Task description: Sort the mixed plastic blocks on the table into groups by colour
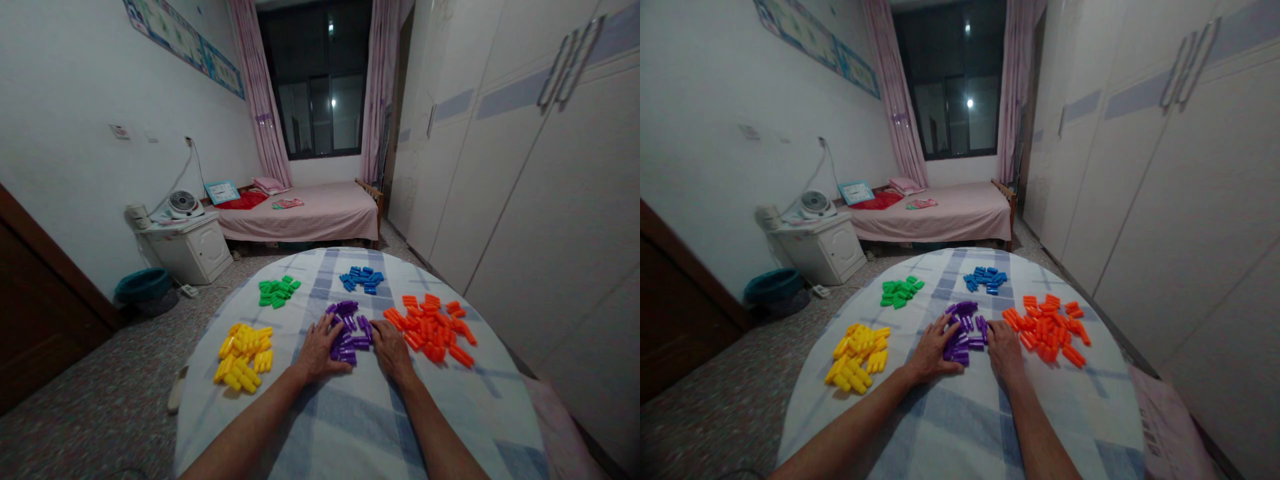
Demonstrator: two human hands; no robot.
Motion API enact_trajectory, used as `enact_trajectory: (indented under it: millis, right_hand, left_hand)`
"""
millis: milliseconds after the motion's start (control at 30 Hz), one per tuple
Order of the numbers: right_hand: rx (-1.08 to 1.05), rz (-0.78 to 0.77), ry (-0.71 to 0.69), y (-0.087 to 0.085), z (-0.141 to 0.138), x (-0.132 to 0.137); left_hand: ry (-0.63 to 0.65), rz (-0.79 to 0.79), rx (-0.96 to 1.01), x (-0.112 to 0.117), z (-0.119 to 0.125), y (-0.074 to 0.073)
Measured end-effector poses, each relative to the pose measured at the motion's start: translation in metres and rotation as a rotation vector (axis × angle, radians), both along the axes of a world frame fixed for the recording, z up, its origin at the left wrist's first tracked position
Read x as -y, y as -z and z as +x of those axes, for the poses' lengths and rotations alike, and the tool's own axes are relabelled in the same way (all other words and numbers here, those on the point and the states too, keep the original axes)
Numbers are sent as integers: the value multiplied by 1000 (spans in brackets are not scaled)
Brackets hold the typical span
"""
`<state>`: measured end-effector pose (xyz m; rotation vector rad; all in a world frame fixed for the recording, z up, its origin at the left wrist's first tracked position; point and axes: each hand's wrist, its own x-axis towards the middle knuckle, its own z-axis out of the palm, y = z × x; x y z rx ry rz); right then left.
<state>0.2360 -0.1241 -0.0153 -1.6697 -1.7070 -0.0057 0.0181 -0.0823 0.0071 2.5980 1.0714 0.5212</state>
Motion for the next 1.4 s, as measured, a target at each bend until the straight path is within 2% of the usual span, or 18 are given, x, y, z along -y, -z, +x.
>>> enact_trajectory:
  millis: [133, 233, 333, 400, 467, 567, 633, 800, 900, 1033, 1100, 1167, 1233, 1300, 1400]
  right_hand:
    - [-98, 38, 15, -1, -2, 2]
    - [-208, 72, 3, -1, -3, 4]
    - [-402, 33, -81, -2, -3, 4]
    - [-516, 10, -112, -2, -2, 3]
    - [-548, 10, -68, -2, -2, 1]
    - [-498, 25, 39, -1, 0, -2]
    - [-454, 33, 44, 1, 1, -2]
    - [-389, 40, 28, 0, 1, 1]
    - [-360, 31, 12, -1, 0, 2]
    - [-342, 12, 16, -2, 0, 1]
    - [-339, 11, 20, -3, -1, 1]
    - [-340, 10, 16, -3, -1, 1]
    - [-338, 3, 10, -4, -1, 1]
    - [-328, -1, 13, -4, -2, 2]
    - [-278, 12, 51, -3, -4, 4]
  left_hand:
    - [-25, 14, 92, -12, -7, 8]
    - [-152, -23, 227, -18, -10, 16]
    - [-295, -73, 321, -26, -7, 17]
    - [-332, -41, 342, -33, -2, 11]
    - [-322, 33, 333, -40, 7, 0]
    - [-242, 107, 263, -48, 29, -17]
    - [-173, 110, 185, -53, 46, -25]
    - [-111, 96, 92, -66, 76, -34]
    - [-150, 105, 143, -68, 72, -41]
    - [-160, 131, 246, -54, 41, -47]
    - [-119, 100, 353, -44, 22, -41]
    - [-135, 45, 457, -35, 3, -29]
    - [-254, 19, 543, -29, -12, -13]
    - [-424, -1, 649, -26, -24, 2]
    - [-564, -15, 739, -23, -33, 15]
